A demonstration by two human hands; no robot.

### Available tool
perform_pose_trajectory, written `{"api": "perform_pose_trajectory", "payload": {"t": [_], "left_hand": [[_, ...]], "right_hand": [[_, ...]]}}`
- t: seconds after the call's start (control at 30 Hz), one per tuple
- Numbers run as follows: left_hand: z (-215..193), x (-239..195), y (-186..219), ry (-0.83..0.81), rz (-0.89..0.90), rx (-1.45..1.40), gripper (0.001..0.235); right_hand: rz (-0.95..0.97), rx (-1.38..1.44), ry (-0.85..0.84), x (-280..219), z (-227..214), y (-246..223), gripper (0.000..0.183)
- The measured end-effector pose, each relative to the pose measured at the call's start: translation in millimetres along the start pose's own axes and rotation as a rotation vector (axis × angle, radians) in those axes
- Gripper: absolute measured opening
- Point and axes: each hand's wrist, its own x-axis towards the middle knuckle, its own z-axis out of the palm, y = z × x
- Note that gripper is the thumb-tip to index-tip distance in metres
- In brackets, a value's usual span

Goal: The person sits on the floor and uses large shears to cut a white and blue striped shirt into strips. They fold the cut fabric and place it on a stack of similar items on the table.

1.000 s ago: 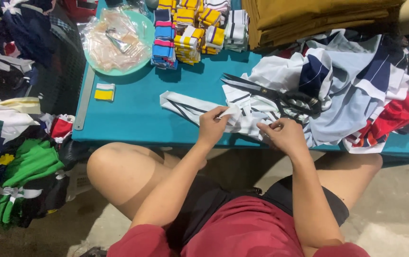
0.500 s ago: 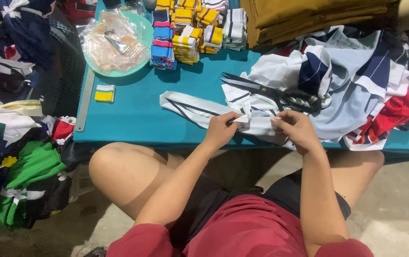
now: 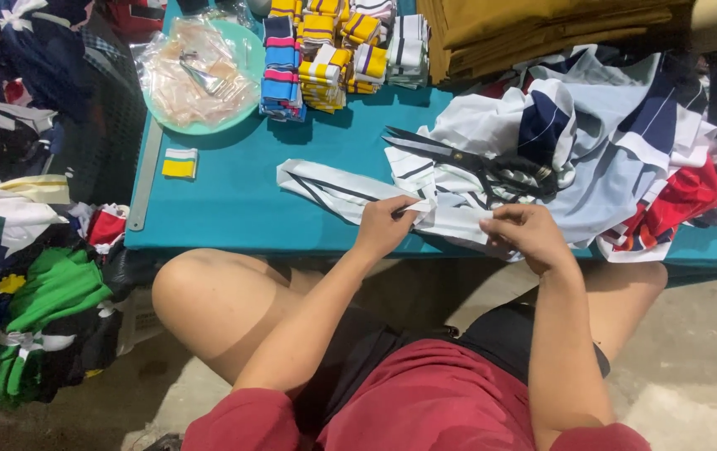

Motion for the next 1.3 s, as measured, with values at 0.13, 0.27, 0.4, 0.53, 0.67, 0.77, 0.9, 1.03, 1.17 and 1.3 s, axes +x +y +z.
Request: {"api": "perform_pose_trajectory", "payload": {"t": [0.13, 0.27, 0.4, 0.53, 0.67, 0.77, 0.9, 1.03, 1.17, 1.3], "left_hand": [[16.2, 0.9, -18.9, 0.114, 0.066, 0.061, 0.011], [35.1, 5.4, 1.5, 0.362, 0.321, 0.189, 0.005], [55.2, 11.5, 17.1, 0.334, 0.487, 0.315, 0.004], [74.0, 7.5, 24.4, 0.287, 0.541, 0.319, 0.006], [86.0, 5.3, 9.7, 0.268, 0.561, 0.31, 0.017], [84.4, -0.6, 15.7, 0.272, 0.53, 0.278, 0.018], [90.5, 2.6, 6.2, 0.219, 0.424, 0.142, 0.023], [93.6, 8.1, -5.0, 0.187, 0.409, 0.138, 0.022], [96.3, 6.5, 21.6, 0.21, 0.348, 0.239, 0.02], [109.4, 10.1, 25.2, 0.189, 0.257, 0.297, 0.017]], "right_hand": [[-0.014, 0.08, 0.066, 4.2, 17.9, 7.6, 0.015], [0.004, 0.22, 0.085, 13.0, 41.3, 15.0, 0.016], [-0.088, 0.224, 0.11, 16.8, 42.0, 20.2, 0.019], [-0.105, 0.21, 0.138, 34.6, 32.7, 45.3, 0.017], [-0.15, 0.234, 0.213, 41.2, 28.0, 59.0, 0.025], [-0.167, 0.232, 0.229, 37.6, 29.8, 61.7, 0.022], [-0.189, 0.188, 0.241, 43.3, 28.2, 63.5, 0.017], [-0.196, 0.212, 0.259, 39.7, 33.2, 59.1, 0.017], [-0.177, 0.238, 0.273, 30.0, 37.8, 42.4, 0.017], [-0.206, 0.153, 0.277, 54.9, 23.3, 77.5, 0.009]]}}
